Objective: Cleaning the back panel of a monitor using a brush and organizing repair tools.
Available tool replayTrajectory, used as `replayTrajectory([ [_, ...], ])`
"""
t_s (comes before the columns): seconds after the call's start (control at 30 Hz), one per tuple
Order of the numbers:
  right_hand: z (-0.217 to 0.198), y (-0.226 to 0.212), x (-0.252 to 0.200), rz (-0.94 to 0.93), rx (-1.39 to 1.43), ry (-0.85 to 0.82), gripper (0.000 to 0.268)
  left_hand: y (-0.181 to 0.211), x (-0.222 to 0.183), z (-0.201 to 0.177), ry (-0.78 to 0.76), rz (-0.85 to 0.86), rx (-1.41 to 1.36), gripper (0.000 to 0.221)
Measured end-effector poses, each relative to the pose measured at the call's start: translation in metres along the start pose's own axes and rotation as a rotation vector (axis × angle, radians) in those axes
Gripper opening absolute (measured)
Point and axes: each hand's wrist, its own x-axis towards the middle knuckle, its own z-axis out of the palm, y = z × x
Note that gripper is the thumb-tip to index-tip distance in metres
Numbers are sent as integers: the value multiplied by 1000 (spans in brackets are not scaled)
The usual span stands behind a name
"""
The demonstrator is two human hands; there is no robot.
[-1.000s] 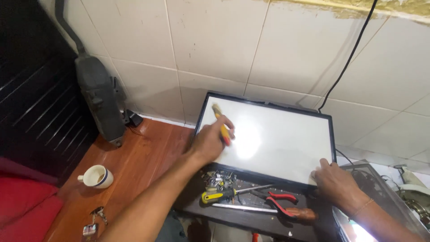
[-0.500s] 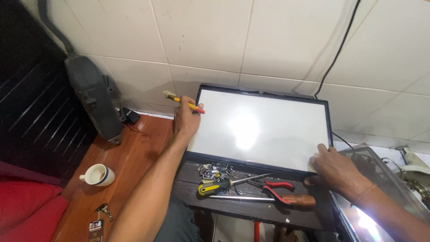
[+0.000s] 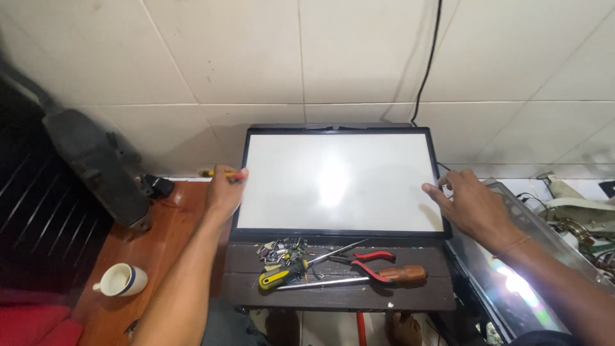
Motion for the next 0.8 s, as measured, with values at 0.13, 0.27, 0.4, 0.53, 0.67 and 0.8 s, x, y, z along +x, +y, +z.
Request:
replayTrajectory([
  [0.13, 5, 2, 8, 121, 244, -31, 57, -54, 32, 20, 37, 13, -75, 48],
  [0.27, 59, 34, 36, 170, 602, -187, 98, -65, 32, 14, 25, 9, -23, 57],
  [0.4, 36, 8, 27, 436, 840, -275, 93, -94, 53, 21, -30, -65, -126, 44],
  [0.53, 69, 31, 56, 527, 965, -256, 88, -96, 48, 29, 10, -42, -69, 38],
  [0.67, 42, 10, 43, 628, 1076, -266, 89, -104, 60, 32, -70, -107, -132, 43],
  [0.8, 76, 30, 68, 619, 1137, -298, 82, -113, 66, 35, -134, -171, -151, 55],
])
